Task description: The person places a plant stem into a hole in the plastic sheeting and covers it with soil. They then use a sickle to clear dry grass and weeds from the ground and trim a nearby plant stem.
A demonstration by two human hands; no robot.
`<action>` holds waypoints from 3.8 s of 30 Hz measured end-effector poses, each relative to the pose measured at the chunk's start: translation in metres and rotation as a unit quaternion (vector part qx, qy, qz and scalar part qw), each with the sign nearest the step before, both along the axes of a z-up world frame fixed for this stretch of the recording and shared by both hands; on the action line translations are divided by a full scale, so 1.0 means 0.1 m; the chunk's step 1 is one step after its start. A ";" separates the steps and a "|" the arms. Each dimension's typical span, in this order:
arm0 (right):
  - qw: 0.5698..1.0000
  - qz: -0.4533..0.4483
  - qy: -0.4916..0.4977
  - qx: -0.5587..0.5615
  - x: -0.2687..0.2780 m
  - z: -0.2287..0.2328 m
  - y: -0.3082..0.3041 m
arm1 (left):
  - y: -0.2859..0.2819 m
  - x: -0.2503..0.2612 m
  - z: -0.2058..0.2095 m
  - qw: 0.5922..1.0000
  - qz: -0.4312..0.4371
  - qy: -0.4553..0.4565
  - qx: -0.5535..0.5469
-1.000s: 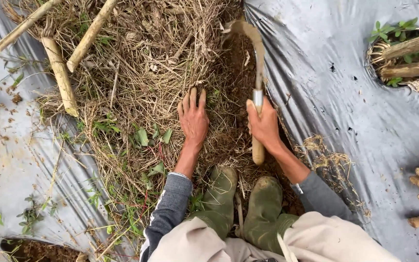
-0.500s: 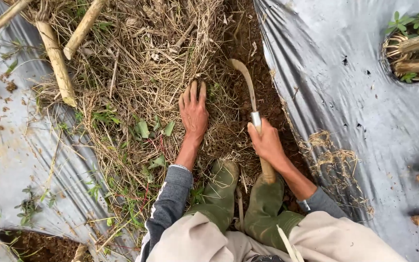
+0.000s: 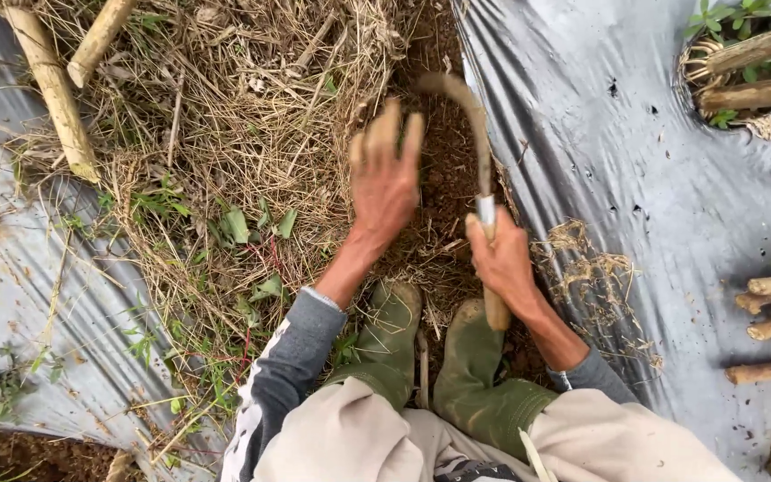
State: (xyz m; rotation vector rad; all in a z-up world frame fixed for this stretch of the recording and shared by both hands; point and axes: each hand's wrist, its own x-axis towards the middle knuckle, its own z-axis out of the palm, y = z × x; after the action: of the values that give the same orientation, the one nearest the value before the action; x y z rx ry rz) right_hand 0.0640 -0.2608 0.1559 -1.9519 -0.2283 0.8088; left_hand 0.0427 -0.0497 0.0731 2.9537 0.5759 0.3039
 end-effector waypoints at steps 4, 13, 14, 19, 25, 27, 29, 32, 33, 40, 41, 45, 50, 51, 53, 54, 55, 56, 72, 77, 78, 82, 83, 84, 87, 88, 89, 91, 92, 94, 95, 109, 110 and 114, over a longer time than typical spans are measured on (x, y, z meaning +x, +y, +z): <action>0.996 -0.006 -0.087 0.013 0.21 0.23 0.03 | -0.12 0.23 0.21 0.983 -0.114 0.137 -0.039; 0.999 -0.012 0.040 0.011 -0.14 -0.41 -0.18 | 0.29 -0.22 -0.34 0.988 -0.044 0.137 -0.065; 0.997 0.023 0.067 -0.018 -0.20 -0.57 -0.25 | 0.30 -0.23 -0.35 0.989 -0.043 0.131 -0.060; 1.000 -0.014 0.006 0.020 -0.02 -0.02 0.03 | 0.34 -0.27 -0.53 0.990 -0.046 0.116 -0.071; 0.994 0.024 0.100 0.032 -0.11 -0.23 -0.17 | 0.35 -0.28 -0.57 0.991 -0.039 0.116 -0.060; 0.992 0.048 0.115 0.014 -0.13 -0.19 -0.21 | 0.35 -0.30 -0.60 0.991 -0.032 0.117 -0.057; 0.999 0.012 0.044 -0.002 -0.04 -0.04 -0.10 | 0.36 -0.28 -0.62 0.992 -0.032 0.112 -0.050; 0.999 -0.014 0.023 0.035 0.06 -0.04 -0.02 | 0.33 -0.30 -0.55 0.991 -0.027 0.113 -0.069; 0.999 -0.017 0.020 0.038 0.01 -0.06 -0.13 | 0.33 -0.30 -0.54 0.991 -0.029 0.111 -0.066; 0.999 0.030 -0.014 -0.001 0.16 0.06 -0.09 | 0.29 -0.26 -0.38 0.990 -0.025 0.132 -0.053; 0.999 0.002 -0.039 0.016 0.24 0.12 0.02 | 0.26 -0.24 -0.33 0.989 -0.027 0.136 -0.047; 0.995 0.022 -0.092 0.039 0.59 -0.19 0.33 | 0.17 0.08 -0.07 0.989 -0.032 0.140 -0.042; 0.980 -0.056 -0.175 0.075 0.83 0.02 0.81 | 0.37 0.53 0.00 0.991 -0.053 0.124 0.029; 0.981 -0.052 -0.172 0.075 0.85 -0.11 0.87 | 0.48 0.51 -0.06 0.990 -0.048 0.126 0.028; 0.982 -0.032 -0.167 0.077 0.89 -0.37 0.99 | 0.69 0.49 -0.18 0.987 0.026 0.156 -0.017; 0.983 -0.030 -0.164 0.078 0.82 -0.45 0.90 | 0.72 0.43 -0.25 0.987 0.028 0.158 -0.017; 0.995 -0.001 -0.086 0.057 0.75 -0.54 0.82 | 0.76 0.39 -0.32 0.990 0.045 0.130 -0.031; 0.999 0.029 -0.008 0.036 0.69 -0.63 0.74 | 0.81 0.34 -0.38 0.992 0.062 0.101 -0.044; 0.998 -0.013 -0.033 0.052 0.54 -0.23 0.74 | 0.87 0.24 -0.60 0.990 0.065 0.095 -0.083; 0.993 0.056 0.088 -0.062 0.30 -0.63 0.42 | 0.86 0.05 -0.60 0.989 0.006 0.091 -0.114; 0.992 0.057 0.090 -0.063 0.30 -0.51 0.35 | 0.82 -0.02 -0.51 0.989 0.008 0.093 -0.116; 1.000 0.001 0.024 -0.010 0.30 -0.23 0.15 | 0.54 -0.39 -0.22 0.978 -0.030 0.178 -0.100; 0.998 -0.015 -0.034 0.043 0.38 -0.21 0.17 | 0.52 -0.39 -0.13 0.975 -0.037 0.207 -0.068; 0.998 -0.014 -0.036 0.047 0.37 -0.15 0.20 | 0.46 -0.43 -0.12 0.976 -0.035 0.205 -0.064; 0.998 0.029 -0.001 0.057 0.24 -0.09 0.14 | 0.29 -0.59 -0.08 0.979 -0.042 0.174 -0.097; 0.998 0.054 0.006 0.030 0.18 -0.18 0.05 | 0.27 -0.61 -0.07 0.978 -0.048 0.181 -0.087; 0.997 0.081 0.015 0.002 0.11 -0.28 -0.04 | 0.23 -0.65 -0.06 0.977 -0.053 0.189 -0.078; 0.997 0.081 -0.011 0.014 0.15 -0.20 -0.07 | 0.22 -0.62 -0.09 0.972 -0.047 0.217 -0.077; 0.996 0.081 -0.034 0.025 0.15 -0.16 -0.08 | 0.21 -0.63 -0.09 0.965 -0.041 0.246 -0.079; 0.994 0.076 -0.068 0.034 0.20 -0.18 0.00 | 0.20 -0.60 -0.03 0.966 -0.039 0.248 -0.066; 0.993 0.070 -0.091 0.034 0.20 -0.19 0.00 | 0.15 -0.62 -0.01 0.963 -0.038 0.260 -0.063; 0.992 0.056 -0.078 0.079 0.51 0.15 -0.36 | 0.22 -0.50 -0.30 0.918 -0.090 0.378 0.081; 0.991 0.069 -0.076 0.084 0.54 0.21 -0.37 | 0.22 -0.50 -0.29 0.912 -0.094 0.390 0.081; 0.988 0.087 -0.062 0.114 0.62 0.55 -0.51 | 0.31 -0.39 -0.37 0.886 -0.113 0.439 0.097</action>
State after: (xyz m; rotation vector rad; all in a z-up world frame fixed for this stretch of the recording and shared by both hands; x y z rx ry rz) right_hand 0.1259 -0.3122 0.2106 -1.7830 -0.5492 0.7395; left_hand 0.0034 -0.0187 0.0361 3.1730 0.2506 -1.1104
